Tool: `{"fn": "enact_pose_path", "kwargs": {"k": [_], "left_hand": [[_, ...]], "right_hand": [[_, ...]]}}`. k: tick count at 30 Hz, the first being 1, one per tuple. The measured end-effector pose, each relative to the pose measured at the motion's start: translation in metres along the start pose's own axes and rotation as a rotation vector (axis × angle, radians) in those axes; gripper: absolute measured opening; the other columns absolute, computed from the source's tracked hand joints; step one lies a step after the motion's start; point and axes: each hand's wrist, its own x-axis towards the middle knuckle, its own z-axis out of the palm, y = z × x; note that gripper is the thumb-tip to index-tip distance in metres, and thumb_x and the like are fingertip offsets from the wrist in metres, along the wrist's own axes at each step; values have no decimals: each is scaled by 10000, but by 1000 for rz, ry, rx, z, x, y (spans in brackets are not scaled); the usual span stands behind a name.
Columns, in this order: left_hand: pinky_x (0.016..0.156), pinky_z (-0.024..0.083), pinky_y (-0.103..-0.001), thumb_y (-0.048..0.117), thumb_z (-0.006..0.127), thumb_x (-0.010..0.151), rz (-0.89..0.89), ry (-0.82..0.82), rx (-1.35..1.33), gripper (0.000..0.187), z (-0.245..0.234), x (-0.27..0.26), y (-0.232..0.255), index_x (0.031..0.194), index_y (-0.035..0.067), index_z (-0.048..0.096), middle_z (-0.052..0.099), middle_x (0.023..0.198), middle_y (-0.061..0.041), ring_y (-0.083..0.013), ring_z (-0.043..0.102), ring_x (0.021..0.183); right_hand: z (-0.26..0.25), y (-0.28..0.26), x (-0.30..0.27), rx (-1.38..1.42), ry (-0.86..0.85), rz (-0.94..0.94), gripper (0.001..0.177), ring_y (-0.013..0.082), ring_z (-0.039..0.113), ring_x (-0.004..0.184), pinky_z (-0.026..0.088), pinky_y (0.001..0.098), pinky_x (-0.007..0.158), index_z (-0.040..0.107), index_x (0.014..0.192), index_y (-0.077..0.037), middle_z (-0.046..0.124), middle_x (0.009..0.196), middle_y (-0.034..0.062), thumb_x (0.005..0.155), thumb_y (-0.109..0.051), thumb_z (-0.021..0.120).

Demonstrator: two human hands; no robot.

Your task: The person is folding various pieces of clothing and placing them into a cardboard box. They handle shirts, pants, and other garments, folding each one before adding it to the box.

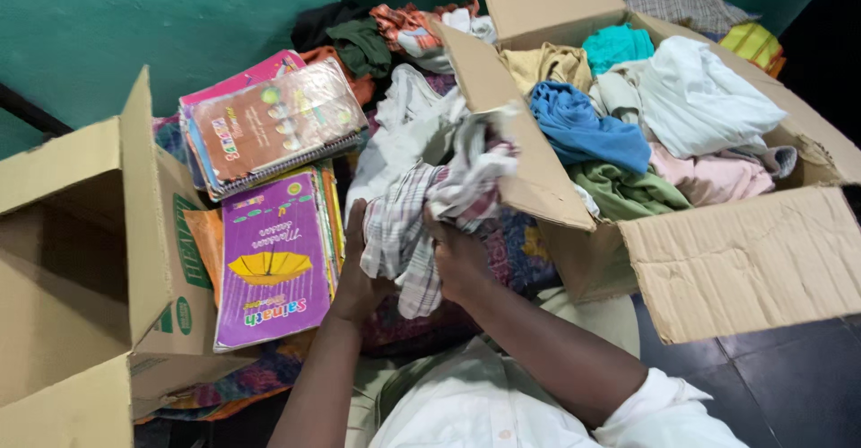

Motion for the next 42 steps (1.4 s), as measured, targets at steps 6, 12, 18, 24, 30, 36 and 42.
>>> {"fn": "enact_pose_path", "kwargs": {"k": [6, 12, 18, 24, 30, 36, 42], "left_hand": [[957, 441, -459, 369, 725, 900, -478, 402, -612, 720, 1, 21, -8, 1512, 29, 558, 610, 1338, -203, -355, 577, 1154], [1109, 419, -399, 328, 744, 896, 347, 725, 473, 606, -13, 40, 16, 1394, 52, 538, 598, 1300, -106, -242, 533, 1252], [1237, 439, -425, 382, 617, 1127, 314, 779, 415, 424, -40, 68, 67, 1417, 73, 615, 560, 1435, -139, -299, 537, 1435], [1231, 436, -438, 373, 607, 1061, 485, 676, 524, 477, -13, 68, 116, 1420, 61, 568, 567, 1434, -128, -308, 503, 1446], [1205, 455, -424, 307, 660, 1045, 586, 601, 533, 488, 9, 81, 117, 1439, 56, 516, 573, 1467, -128, -297, 544, 1436], [1245, 428, -428, 234, 594, 1076, 185, 311, -369, 617, 21, 116, 99, 1617, 82, 337, 494, 1568, -119, -280, 516, 1444], [1203, 453, -433, 79, 587, 1080, -17, -34, -906, 489, 72, 145, 100, 1561, 54, 499, 517, 1557, -186, -297, 531, 1422]], "right_hand": [[-18, -59, -12, 614, -4, 152, 689, 208, 557, 1200, 470, 391, 950, 554, 1433, -126, 595, 1430, 76, 886, -509, 724], [-33, -75, -41, 463, -347, 175, 493, 196, 671, 911, 513, 328, 762, 728, 1257, -10, 740, 1080, 104, 909, -358, 761], [-74, -114, -86, 74, -788, -333, 393, 136, 709, 836, 575, 291, 738, 710, 1237, -43, 772, 951, 102, 977, -338, 715], [-63, -136, -59, 260, -338, -395, 784, 226, 671, 1097, 566, 398, 915, 324, 1534, -83, 605, 1389, 157, 905, -151, 787], [-56, -109, -37, 924, -499, -243, 669, 242, 655, 1195, 531, 404, 1033, 458, 1462, -12, 637, 1340, 135, 849, 24, 724], [-98, -119, -50, 818, -70, -422, 483, 198, 668, 1127, 553, 370, 971, 592, 1350, 19, 700, 1262, 99, 887, 36, 726], [-144, -118, -54, 639, 281, -704, 452, 139, 604, 1182, 495, 311, 1051, 553, 1377, -25, 658, 1286, 50, 961, 62, 707]]}}
